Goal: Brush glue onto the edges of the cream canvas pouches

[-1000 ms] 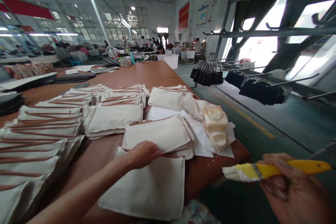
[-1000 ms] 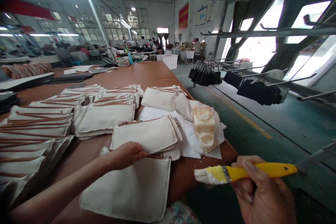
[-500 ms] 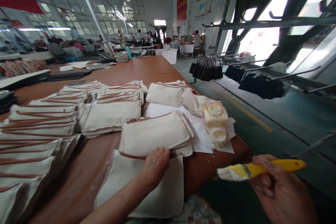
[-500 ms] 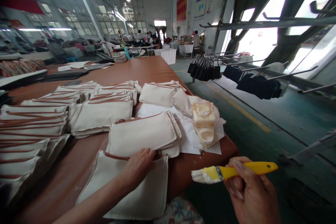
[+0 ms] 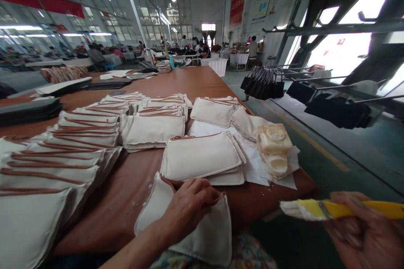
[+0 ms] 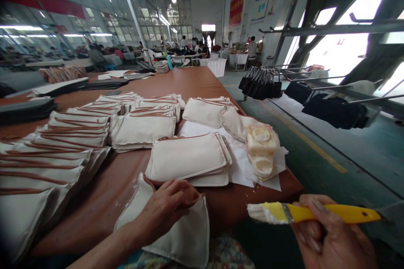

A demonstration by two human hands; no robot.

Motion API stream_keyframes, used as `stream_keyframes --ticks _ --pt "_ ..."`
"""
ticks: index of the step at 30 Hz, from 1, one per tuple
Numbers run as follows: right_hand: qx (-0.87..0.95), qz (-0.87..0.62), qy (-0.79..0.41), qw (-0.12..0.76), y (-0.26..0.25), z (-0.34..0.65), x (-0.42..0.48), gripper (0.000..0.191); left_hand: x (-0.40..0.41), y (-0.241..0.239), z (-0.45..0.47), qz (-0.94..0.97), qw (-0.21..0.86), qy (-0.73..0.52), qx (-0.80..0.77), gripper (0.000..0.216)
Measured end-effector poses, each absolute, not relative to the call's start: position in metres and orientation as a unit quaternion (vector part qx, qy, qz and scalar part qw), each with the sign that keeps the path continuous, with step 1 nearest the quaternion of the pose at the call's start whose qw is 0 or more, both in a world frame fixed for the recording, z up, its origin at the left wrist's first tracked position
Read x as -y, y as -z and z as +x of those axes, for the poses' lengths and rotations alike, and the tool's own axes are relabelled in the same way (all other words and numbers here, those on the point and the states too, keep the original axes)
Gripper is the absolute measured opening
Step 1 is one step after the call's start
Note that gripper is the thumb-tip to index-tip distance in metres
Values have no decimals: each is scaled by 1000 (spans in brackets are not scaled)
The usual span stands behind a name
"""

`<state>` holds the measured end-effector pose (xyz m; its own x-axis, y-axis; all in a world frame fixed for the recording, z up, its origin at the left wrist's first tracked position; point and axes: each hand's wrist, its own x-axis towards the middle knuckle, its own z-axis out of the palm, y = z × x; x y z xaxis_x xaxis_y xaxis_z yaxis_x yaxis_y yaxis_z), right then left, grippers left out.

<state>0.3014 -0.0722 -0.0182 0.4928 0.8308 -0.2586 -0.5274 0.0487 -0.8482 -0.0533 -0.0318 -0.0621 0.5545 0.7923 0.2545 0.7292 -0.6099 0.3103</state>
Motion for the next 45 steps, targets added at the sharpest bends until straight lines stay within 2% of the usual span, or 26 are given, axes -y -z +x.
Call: stream_keyframes --ticks 4,7,12,16,18,21,26,30,33,38,45 --pt "153 -507 -472 705 6 282 74 42 -4 64 -27 877 137 -14 -460 17" --pt "140 -511 -467 708 4 279 73 46 -18 73 -5 870 129 3 -477 27" --pt "142 -511 -472 704 11 283 71 44 -17 93 15 854 126 19 -505 18" --pt "183 -472 -493 708 26 278 65 39 -20 101 16 829 160 15 -536 30" --pt "210 -463 -494 706 35 273 61 38 -24 100 12 819 203 13 -537 25" --pt "239 -463 -494 696 47 265 54 36 -29 93 3 804 297 -5 -515 17" --pt "286 -468 -473 690 57 246 48 33 -27 78 -14 739 485 -71 -463 33" --pt "423 -518 -421 613 67 225 39 31 -19 72 -17 675 582 -120 -438 38" --pt "534 -549 -312 563 69 216 27 35 -13 68 -16 649 619 -142 -418 31" --pt "556 -567 -197 575 50 220 24 32 -5 64 -15 625 642 -166 -412 19" --pt "650 -508 -148 545 50 205 35 20 -5 67 -16 606 655 -167 -418 27"
